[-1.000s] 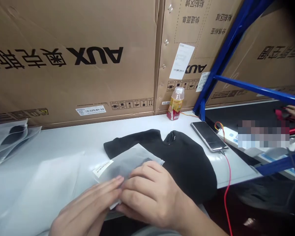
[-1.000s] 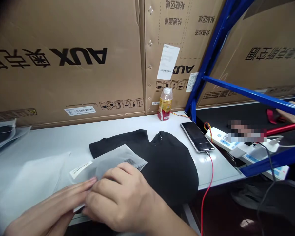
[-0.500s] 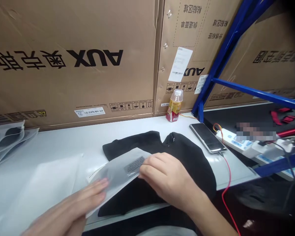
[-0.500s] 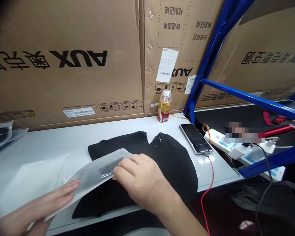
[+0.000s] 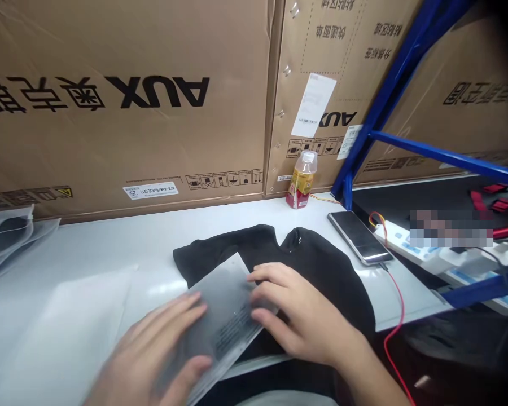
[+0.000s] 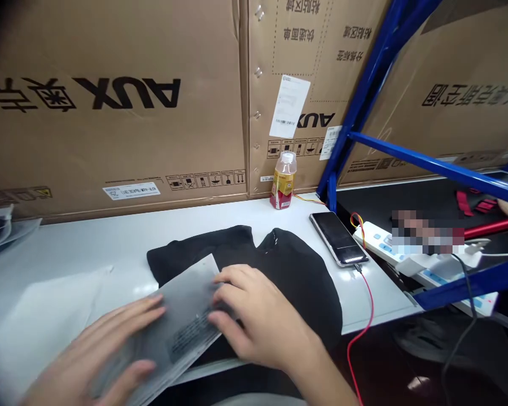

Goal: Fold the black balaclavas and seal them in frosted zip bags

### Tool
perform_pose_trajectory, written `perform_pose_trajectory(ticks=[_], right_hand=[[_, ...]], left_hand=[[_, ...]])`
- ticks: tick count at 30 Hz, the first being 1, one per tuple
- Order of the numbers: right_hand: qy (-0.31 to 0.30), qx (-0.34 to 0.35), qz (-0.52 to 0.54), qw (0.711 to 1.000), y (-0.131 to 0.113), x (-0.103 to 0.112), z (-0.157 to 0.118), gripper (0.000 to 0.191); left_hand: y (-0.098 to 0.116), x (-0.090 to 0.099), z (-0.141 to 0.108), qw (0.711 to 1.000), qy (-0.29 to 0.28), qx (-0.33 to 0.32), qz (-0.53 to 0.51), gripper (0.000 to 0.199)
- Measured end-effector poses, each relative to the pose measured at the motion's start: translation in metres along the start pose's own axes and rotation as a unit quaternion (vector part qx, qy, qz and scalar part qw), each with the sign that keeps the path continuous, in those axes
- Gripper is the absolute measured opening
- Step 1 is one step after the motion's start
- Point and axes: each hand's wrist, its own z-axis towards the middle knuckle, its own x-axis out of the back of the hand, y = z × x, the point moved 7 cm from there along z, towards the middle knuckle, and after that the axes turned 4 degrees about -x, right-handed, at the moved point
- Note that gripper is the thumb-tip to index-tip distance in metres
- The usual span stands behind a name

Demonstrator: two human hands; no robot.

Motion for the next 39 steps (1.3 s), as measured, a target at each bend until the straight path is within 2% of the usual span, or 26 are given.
perform_pose_trajectory(ticks=[3,6,9,11,13,16,20,22,24,26,29,31,36,39], right_hand=[[-0.028,0.021,-0.019,0.999,-0.007,-0.027,0.009,0.044],[-0.077,0.007,-0.053,0.996,-0.003,-0.055,0.012,0.056],[-0.096,-0.019,-0.058,0.994,0.002,-0.064,0.009,0.057],[-0.098,-0.026,-0.031,0.994,0.004,-0.060,0.006,0.057],[-0.095,-0.037,0.005,0.995,0.008,-0.049,0.003,0.057],[-0.068,-0.083,0.027,0.994,0.023,-0.027,-0.004,0.058],[-0.027,-0.131,0.021,0.991,0.041,-0.006,-0.016,0.055],[0.011,-0.122,0.013,0.992,0.036,0.000,-0.017,0.051],[0.059,-0.091,0.000,0.994,0.021,0.003,-0.014,0.050],[0.083,-0.061,-0.019,0.995,0.003,-0.002,-0.008,0.051],[0.059,-0.049,-0.060,0.995,-0.010,-0.026,0.000,0.053],[0.040,-0.058,-0.089,0.994,-0.009,-0.045,0.002,0.055],[0.030,-0.093,-0.132,0.986,0.005,-0.071,-0.002,0.056],[0.019,-0.098,-0.125,0.987,0.007,-0.074,-0.002,0.056]], left_hand=[[0.026,-0.027,0.018,0.993,-0.048,-0.076,0.080,0.089],[0.029,-0.047,0.018,0.990,-0.061,-0.072,0.108,0.096],[0.026,-0.052,0.015,0.990,-0.074,-0.064,0.099,0.107],[0.024,-0.047,0.016,0.991,-0.080,-0.063,0.084,0.108],[0.020,-0.038,0.019,0.992,-0.083,-0.065,0.065,0.101],[-0.001,-0.018,0.022,0.995,-0.080,-0.046,0.038,0.083],[-0.035,0.015,0.026,0.998,-0.023,-0.022,0.052,0.072],[-0.037,0.023,0.032,0.997,-0.013,-0.030,0.072,0.074],[-0.022,0.015,0.041,0.994,-0.048,-0.068,0.076,0.074],[0.006,-0.002,0.049,0.984,-0.095,-0.133,0.064,0.077],[0.040,-0.024,0.053,0.970,-0.138,-0.198,0.039,0.095],[0.045,-0.034,0.052,0.974,-0.139,-0.177,0.028,0.102],[0.024,-0.056,0.040,0.994,-0.084,-0.037,0.057,0.073],[0.023,-0.071,0.034,0.995,-0.081,-0.029,0.056,0.074]])
